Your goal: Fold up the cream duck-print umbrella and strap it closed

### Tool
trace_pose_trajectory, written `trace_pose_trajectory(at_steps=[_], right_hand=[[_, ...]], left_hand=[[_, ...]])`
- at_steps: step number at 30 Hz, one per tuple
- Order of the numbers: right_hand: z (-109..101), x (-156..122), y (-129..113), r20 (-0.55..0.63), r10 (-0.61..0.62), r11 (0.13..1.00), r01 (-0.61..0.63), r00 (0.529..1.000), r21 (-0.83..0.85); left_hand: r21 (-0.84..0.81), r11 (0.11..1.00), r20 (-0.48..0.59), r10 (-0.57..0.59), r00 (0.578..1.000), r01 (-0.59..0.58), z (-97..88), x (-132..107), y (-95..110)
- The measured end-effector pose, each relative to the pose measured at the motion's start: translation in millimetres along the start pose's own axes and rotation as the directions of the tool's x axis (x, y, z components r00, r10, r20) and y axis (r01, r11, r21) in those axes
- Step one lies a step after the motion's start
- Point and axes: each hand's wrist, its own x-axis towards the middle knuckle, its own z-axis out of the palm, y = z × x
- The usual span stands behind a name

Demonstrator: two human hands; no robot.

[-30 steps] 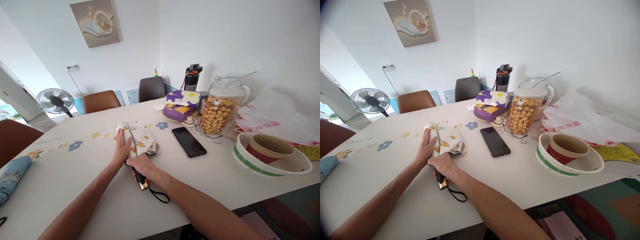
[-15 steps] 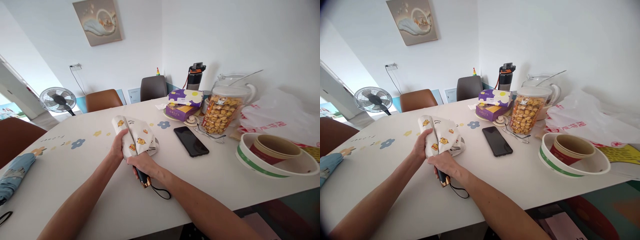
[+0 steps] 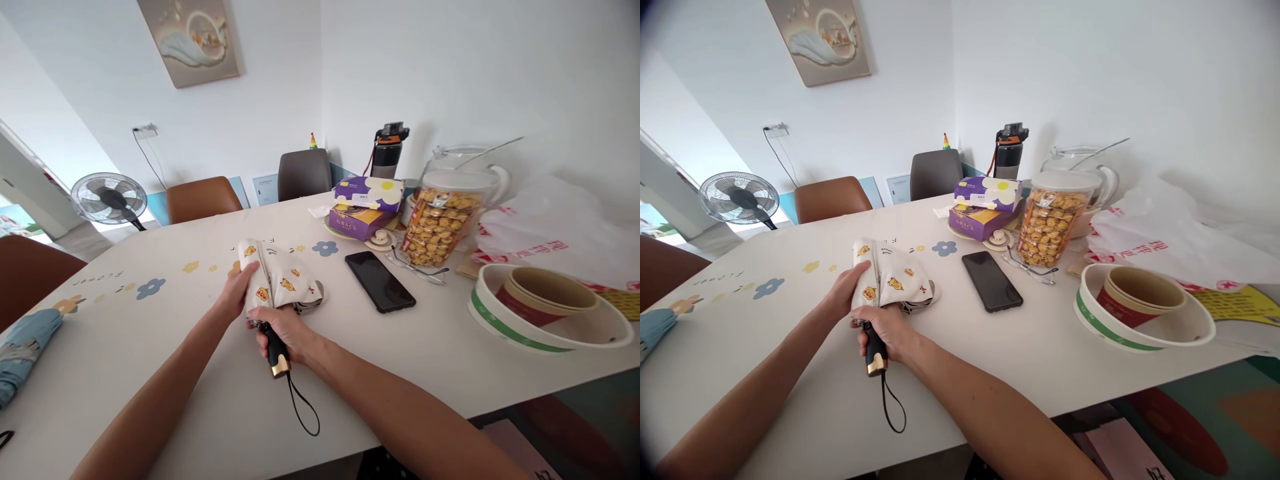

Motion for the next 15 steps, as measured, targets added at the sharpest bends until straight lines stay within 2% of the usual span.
trace_pose_trajectory(at_steps=[2,4,5,7,8,10,12,13,15], right_hand=[[-2.0,4.5,0.6,-0.085,0.088,0.995,-0.084,0.992,0.048],[-2.8,7.5,0.4,-0.117,0.137,0.990,-0.131,0.984,0.058],[-2.8,8.2,0.2,-0.116,0.146,0.988,-0.140,0.982,0.056],[-2.3,8.4,-0.4,-0.110,0.146,0.989,-0.142,0.983,0.047],[-2.1,8.0,-0.6,-0.112,0.142,0.990,-0.138,0.984,0.043],[-1.9,6.8,-0.7,-0.120,0.121,0.992,-0.117,0.985,0.034],[-2.8,5.8,-0.4,-0.119,0.103,0.995,-0.101,0.987,0.025],[-3.7,5.5,-0.1,-0.116,0.101,0.995,-0.099,0.988,0.026],[-5.6,5.6,0.0,-0.105,0.112,0.993,-0.108,0.988,0.048]], left_hand=[[0.304,0.945,-0.151,0.174,0.973,-0.122,0.6,2.2,-0.8],[0.512,0.833,-0.150,0.327,0.933,-0.210,5.2,-2.5,4.0],[0.568,0.781,-0.089,0.371,0.924,-0.259,9.5,-7.0,8.0],[0.615,0.688,0.119,0.402,0.908,-0.385,22.7,-17.2,16.5],[0.618,0.637,0.233,0.413,0.881,-0.462,31.4,-21.5,20.1],[0.588,0.530,0.454,0.409,0.792,-0.611,51.4,-25.6,24.2],[0.568,0.395,0.642,0.336,0.689,-0.722,72.0,-22.8,24.0],[0.576,0.329,0.699,0.276,0.660,-0.748,81.3,-19.3,22.6],[0.604,0.213,0.750,0.177,0.638,-0.768,96.3,-10.7,19.0]])
